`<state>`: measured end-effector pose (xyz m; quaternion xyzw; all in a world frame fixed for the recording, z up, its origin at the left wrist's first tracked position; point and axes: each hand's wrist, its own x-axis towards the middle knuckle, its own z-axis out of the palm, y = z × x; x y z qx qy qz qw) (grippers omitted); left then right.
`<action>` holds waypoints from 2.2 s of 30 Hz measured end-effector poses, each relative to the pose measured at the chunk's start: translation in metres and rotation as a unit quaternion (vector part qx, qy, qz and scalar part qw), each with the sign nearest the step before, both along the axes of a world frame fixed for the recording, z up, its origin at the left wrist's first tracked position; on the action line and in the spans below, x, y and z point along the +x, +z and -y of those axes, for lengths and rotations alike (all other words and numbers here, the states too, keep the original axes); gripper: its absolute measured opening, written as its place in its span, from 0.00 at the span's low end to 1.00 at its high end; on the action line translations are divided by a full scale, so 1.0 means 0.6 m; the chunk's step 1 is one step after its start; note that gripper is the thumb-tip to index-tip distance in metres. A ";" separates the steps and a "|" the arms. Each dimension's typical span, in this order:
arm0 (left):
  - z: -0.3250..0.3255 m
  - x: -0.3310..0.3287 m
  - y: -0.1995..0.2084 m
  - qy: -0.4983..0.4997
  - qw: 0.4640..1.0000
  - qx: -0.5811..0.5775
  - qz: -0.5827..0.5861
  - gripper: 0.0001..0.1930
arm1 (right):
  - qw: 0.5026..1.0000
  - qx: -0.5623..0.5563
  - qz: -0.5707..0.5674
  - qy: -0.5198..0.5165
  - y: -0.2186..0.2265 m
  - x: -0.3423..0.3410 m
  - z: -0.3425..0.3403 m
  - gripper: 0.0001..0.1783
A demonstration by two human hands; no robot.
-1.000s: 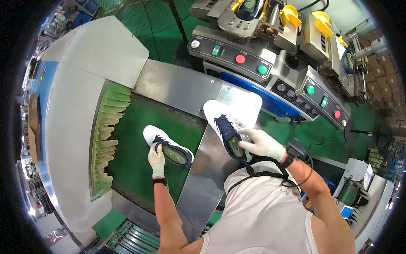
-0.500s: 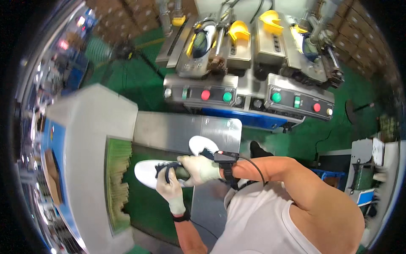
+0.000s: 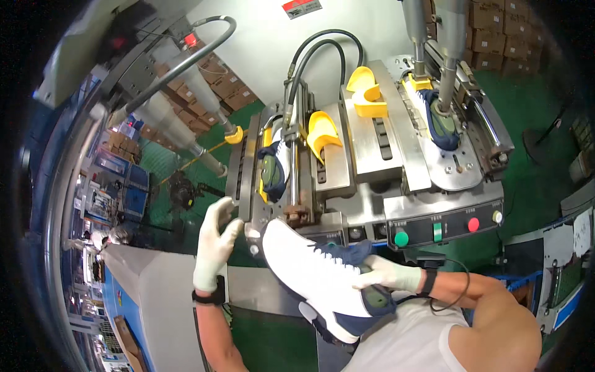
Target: Operate a shoe-lasting machine to shape and heat sneakers.
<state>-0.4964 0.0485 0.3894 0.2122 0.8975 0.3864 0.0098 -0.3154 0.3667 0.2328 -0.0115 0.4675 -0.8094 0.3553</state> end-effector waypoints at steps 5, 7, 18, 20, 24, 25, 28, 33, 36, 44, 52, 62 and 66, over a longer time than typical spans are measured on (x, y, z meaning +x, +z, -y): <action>0.012 -0.299 -0.189 0.076 0.993 0.048 0.077 0.33 | 0.989 -0.007 0.069 -0.133 0.012 -0.035 -0.142 0.49; 0.002 -0.378 -0.265 0.105 0.985 0.101 0.092 0.40 | 0.978 -0.075 -0.001 -0.194 -0.002 -0.050 -0.172 0.57; -0.097 -0.529 -0.345 0.120 0.992 -0.003 -0.051 0.23 | 0.932 -0.137 0.070 -0.329 -0.014 -0.050 -0.184 0.58; -0.104 -0.504 -0.347 0.128 0.987 0.006 -0.096 0.22 | 0.921 -0.186 0.077 -0.334 -0.006 -0.056 -0.167 0.52; -0.116 -0.410 -0.280 0.176 0.977 0.056 -0.102 0.19 | 0.926 -0.142 0.058 -0.345 -0.004 -0.029 -0.140 0.50; -0.098 -0.379 -0.264 0.182 0.972 0.095 -0.117 0.17 | 0.931 -0.137 0.052 -0.334 0.005 -0.028 -0.134 0.50; -0.051 -0.301 -0.208 0.207 0.947 0.173 -0.177 0.16 | 0.932 -0.111 0.036 -0.344 0.071 -0.032 -0.084 0.44; -0.020 -0.115 -0.077 0.210 0.864 0.417 -0.191 0.18 | 0.943 0.014 -0.002 -0.333 0.104 -0.064 -0.042 0.41; 0.057 0.032 -0.073 0.202 0.872 0.352 -0.274 0.20 | 0.949 -0.012 -0.064 -0.308 0.105 -0.152 0.017 0.37; 0.161 0.439 -0.273 0.447 0.884 0.128 -0.056 0.11 | 0.970 0.127 -0.014 -0.209 0.102 -0.537 0.191 0.20; 0.162 0.666 -0.335 0.619 0.751 0.068 0.221 0.16 | 0.797 0.521 -0.149 -0.267 -0.054 -0.819 0.268 0.18; 0.125 0.755 -0.520 0.713 0.614 0.242 0.235 0.18 | 0.753 0.624 -0.116 -0.174 -0.053 -0.856 0.317 0.27; 0.162 0.753 -0.579 0.720 0.666 0.101 0.166 0.22 | 0.612 0.679 -0.198 -0.353 -0.174 -0.800 0.309 0.26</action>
